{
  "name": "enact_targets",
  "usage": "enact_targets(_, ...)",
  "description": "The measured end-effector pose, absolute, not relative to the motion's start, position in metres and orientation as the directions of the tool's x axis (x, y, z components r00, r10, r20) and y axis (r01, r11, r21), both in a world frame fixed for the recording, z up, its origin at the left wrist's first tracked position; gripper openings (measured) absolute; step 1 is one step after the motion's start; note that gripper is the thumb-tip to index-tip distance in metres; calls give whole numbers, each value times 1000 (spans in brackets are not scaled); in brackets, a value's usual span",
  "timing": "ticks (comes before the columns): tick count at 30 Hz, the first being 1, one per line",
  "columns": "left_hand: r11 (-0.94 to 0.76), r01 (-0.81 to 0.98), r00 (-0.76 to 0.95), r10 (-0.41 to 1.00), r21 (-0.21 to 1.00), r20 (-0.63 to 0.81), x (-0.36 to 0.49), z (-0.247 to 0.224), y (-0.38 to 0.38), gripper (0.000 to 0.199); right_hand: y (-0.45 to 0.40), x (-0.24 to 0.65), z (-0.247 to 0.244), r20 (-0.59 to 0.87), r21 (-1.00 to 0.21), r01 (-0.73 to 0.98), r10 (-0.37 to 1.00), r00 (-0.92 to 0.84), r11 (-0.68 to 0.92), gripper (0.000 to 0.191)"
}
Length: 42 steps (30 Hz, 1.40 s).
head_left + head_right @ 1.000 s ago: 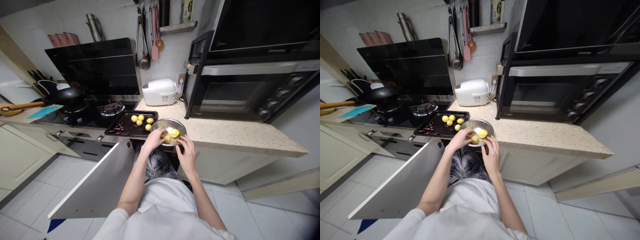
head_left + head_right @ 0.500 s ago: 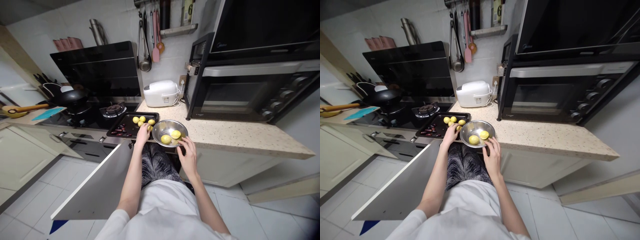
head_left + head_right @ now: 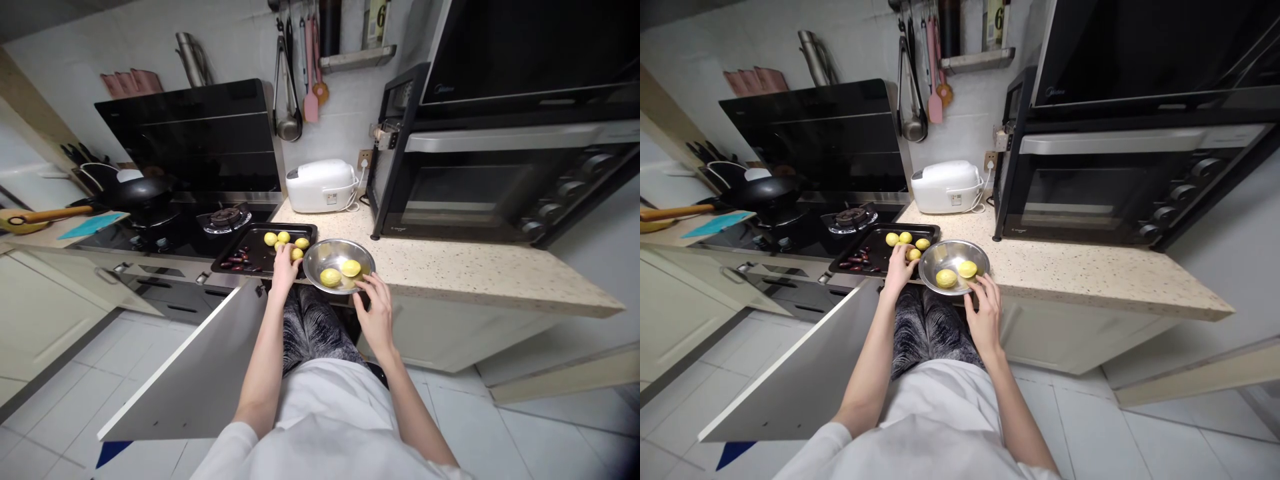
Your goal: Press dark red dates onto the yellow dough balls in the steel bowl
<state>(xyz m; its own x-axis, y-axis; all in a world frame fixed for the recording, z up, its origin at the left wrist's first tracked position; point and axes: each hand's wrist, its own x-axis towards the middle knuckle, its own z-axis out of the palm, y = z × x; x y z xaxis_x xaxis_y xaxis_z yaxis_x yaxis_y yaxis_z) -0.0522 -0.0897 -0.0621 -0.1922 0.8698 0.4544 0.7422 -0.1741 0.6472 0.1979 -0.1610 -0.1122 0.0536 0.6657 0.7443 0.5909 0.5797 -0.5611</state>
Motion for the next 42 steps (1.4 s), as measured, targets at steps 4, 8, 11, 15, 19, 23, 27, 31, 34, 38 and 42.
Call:
enact_targets(4, -332, 638, -181, 812, 695, 554, -42, -42, -102, 31, -161, 198, -111, 746, -561, 587, 664, 53, 584, 23)
enact_targets(8, -425, 683, 65, 845, 595, 530, -25, -28, -113, 31, -162, 197, -110, 746, -560, 587, 664, 50, 585, 23)
enact_targets(11, -373, 810, 171, 888, 453, 427, -14, -26, -116, 33, -162, 197, -110, 747, -555, 591, 663, 44, 586, 23)
enact_targets(15, -297, 904, 189, 923, 307, 335, -7, -26, -115, 34, -161, 198, -111, 748, -552, 592, 662, 42, 587, 22)
enact_targets(19, -312, 909, 224, 924, 275, 309, -5, -23, -111, 35, -161, 198, -111, 742, -561, 589, 669, 46, 582, 23)
enact_targets(23, -334, 906, 254, 921, 260, 296, -5, -24, -107, 35, -162, 197, -111, 742, -560, 588, 669, 43, 584, 22)
enact_targets(27, -342, 897, 264, 923, 280, 281, -5, -26, -105, 32, -162, 197, -111, 744, -557, 588, 667, 40, 587, 22)
enact_targets(31, -358, 885, 280, 920, 297, 274, -5, -27, -106, 32, -162, 198, -111, 746, -555, 589, 665, 40, 587, 22)
enact_targets(34, -378, 869, 299, 915, 319, 271, -4, -30, -108, 34, -162, 198, -112, 742, -560, 587, 669, 41, 585, 23)
enact_targets(38, -455, 813, 375, 886, 363, 271, -5, -37, -107, 36, -162, 198, -111, 739, -562, 590, 672, 44, 580, 25)
enact_targets(42, -503, 765, 413, 862, 401, 293, -8, -42, -105, 36, -162, 198, -111, 740, -560, 590, 671, 40, 582, 25)
